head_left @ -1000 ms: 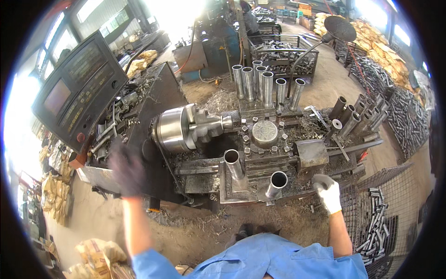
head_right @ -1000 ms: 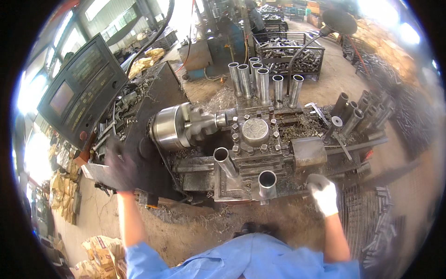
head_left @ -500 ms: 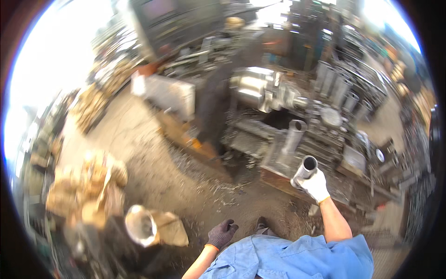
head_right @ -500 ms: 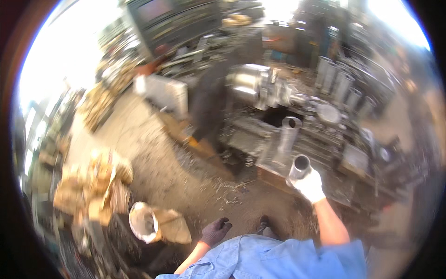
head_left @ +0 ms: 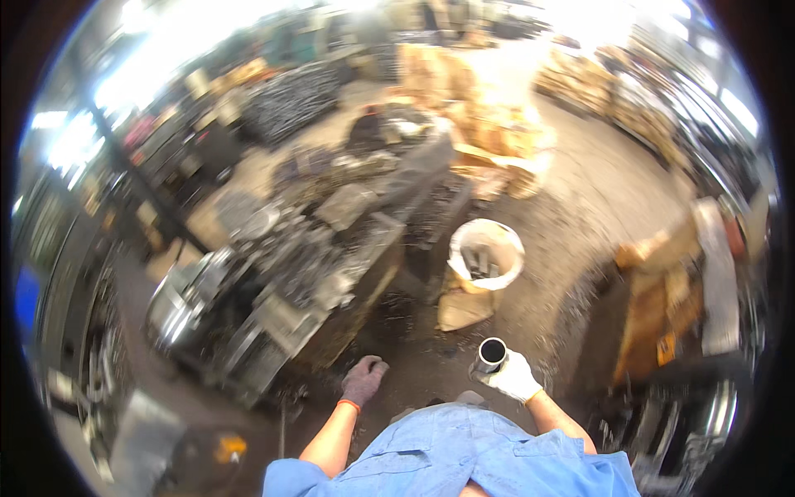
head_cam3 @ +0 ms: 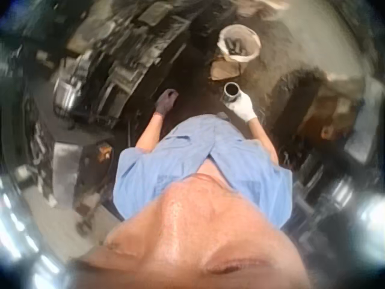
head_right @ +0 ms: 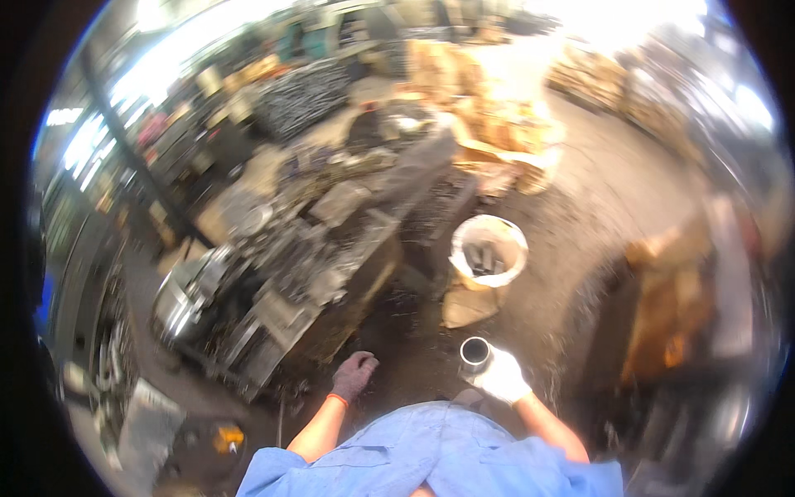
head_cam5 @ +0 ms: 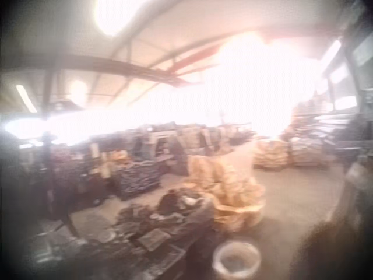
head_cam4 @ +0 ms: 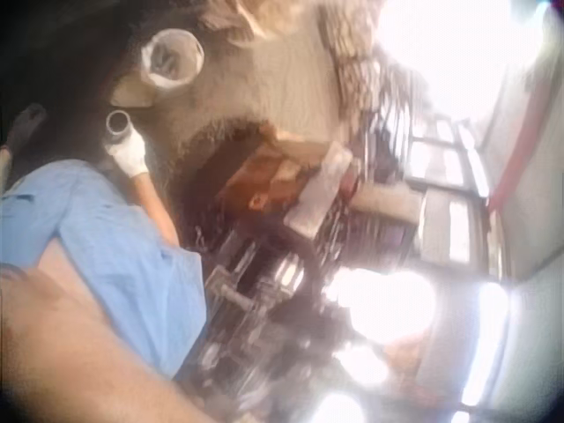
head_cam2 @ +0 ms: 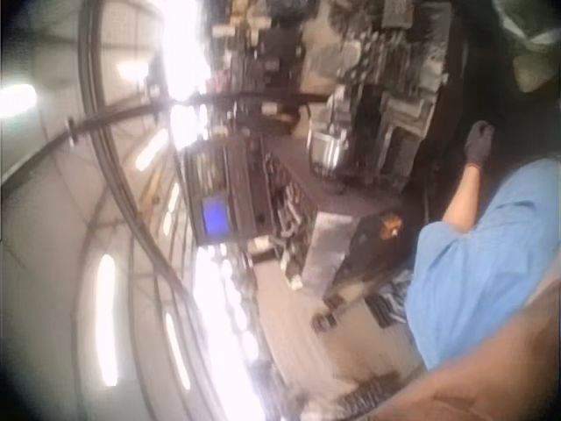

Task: The person repeatedly loads cylindrical metal tubes into a lathe chuck, secures them, and removes them after machining. The person then places the finished tubes into a wire basket. The cycle repeats throughout the clip.

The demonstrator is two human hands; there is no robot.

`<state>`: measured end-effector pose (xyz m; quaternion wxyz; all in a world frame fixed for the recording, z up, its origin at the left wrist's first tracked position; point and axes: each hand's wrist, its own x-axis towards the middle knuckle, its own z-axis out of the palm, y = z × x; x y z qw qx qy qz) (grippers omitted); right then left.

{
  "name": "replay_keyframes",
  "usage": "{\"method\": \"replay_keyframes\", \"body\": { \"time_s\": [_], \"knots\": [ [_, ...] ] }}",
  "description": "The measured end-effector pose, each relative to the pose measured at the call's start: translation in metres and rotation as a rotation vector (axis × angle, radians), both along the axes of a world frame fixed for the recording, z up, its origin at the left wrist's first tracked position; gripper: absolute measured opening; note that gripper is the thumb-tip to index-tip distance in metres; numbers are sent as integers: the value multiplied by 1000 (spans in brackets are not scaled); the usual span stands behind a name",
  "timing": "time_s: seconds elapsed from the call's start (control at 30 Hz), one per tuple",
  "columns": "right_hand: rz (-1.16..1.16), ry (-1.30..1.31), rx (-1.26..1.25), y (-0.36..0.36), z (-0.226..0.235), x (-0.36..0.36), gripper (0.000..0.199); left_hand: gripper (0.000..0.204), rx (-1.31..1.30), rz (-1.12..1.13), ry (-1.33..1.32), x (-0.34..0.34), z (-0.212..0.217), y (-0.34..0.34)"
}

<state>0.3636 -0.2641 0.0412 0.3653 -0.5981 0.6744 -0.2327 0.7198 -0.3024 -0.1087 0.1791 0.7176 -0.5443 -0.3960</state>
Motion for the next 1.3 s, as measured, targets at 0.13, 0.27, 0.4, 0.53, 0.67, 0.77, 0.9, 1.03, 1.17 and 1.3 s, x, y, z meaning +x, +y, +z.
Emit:
{"method": "replay_keyframes", "body": {
  "time_s": [0.13, 0.27, 0.4, 0.53, 0.67, 0.77, 0.9, 1.03, 1.17, 1.3],
  "knots": [
    [400, 10, -35, -80, 8, 73, 45, 44, -541, 1147, 219, 105, -51, 85],
    [645, -224, -22, -163, 14, 155, 40, 52, -805, 1764, -39, 183, -37, 188],
    [768, -235, -222, -245, 10, 232, 40, 58, -701, 1717, -590, 197, -2, 226],
    [927, -258, -163, -299, 21, 261, 59, 51, -636, 1659, -768, 204, 16, 222],
    [1453, 310, -104, -372, 84, 260, 57, 31, -913, 1933, 577, 221, 24, 229],
    [1756, 334, -401, -456, 146, 290, 43, 28, -921, 1917, 666, 209, 31, 214],
    [1550, 38, -748, -492, 165, 436, 38, 58, -400, 1504, -528, 175, 57, 107],
    [1744, 584, -861, -469, 120, 576, 38, 105, -221, 926, -1257, 225, 136, -34],
    [1794, 656, -720, -502, 84, 601, 31, 123, -278, 796, -1422, 297, 193, -104],
    [1541, 935, -397, -637, 115, 547, 31, 126, -234, 695, -1382, 319, 209, -105]
  ]
}}
